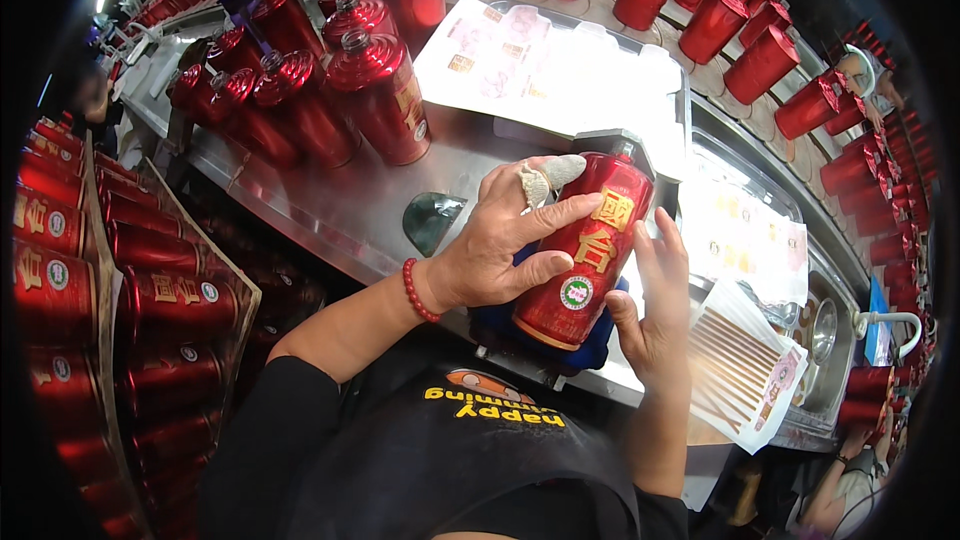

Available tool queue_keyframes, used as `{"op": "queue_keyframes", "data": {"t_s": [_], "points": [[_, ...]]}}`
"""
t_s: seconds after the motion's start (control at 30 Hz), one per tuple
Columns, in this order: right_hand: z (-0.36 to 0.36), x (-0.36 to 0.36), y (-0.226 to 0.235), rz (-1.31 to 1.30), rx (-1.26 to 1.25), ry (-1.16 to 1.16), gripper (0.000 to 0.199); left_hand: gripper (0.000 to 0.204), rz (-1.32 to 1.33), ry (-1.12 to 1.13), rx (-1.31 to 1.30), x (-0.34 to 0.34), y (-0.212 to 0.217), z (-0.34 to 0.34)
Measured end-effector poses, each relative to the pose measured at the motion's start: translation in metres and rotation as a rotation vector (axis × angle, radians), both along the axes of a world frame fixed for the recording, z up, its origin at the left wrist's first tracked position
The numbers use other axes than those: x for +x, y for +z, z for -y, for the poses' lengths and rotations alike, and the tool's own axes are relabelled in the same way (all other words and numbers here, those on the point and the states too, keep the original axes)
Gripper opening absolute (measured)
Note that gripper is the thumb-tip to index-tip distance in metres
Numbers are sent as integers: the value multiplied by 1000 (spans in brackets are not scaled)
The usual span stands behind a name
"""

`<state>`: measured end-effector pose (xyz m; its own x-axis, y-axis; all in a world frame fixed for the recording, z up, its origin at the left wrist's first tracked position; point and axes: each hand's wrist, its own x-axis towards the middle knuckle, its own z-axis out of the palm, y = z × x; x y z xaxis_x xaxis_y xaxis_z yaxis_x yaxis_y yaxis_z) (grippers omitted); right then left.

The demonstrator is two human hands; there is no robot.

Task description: The person picks red cans from a tray, applies a sticker label to each can, smooths it with a green tool, and places the labeled can on a metal counter. The person repeats this process for multiple cans.

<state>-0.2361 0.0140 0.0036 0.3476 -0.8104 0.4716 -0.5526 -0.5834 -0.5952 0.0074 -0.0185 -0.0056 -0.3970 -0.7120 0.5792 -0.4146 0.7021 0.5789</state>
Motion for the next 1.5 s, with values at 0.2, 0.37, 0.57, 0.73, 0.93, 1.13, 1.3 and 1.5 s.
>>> {"op": "queue_keyframes", "data": {"t_s": [0.2,0.37,0.57,0.73,0.93,1.13,1.3,1.5], "points": [[15,4,12,-32,-3,-23,59,51,86,71,-137,-6,11,13],[19,3,8,-22,-4,-31,58,51,143,92,-140,-8,13,15],[19,3,12,-26,-14,-23,57,49,-7,64,-15,-5,7,18],[21,3,9,-49,-9,-34,58,50,30,72,-66,-9,1,18],[20,3,8,-17,6,-35,58,50,33,80,-43,-11,3,17],[17,1,7,-41,8,-19,57,50,22,76,-44,-10,3,16],[17,3,4,-23,3,-20,54,51,41,82,-60,-13,4,16],[17,3,4,-13,23,-16,54,52,31,86,-50,-14,6,14]]}}
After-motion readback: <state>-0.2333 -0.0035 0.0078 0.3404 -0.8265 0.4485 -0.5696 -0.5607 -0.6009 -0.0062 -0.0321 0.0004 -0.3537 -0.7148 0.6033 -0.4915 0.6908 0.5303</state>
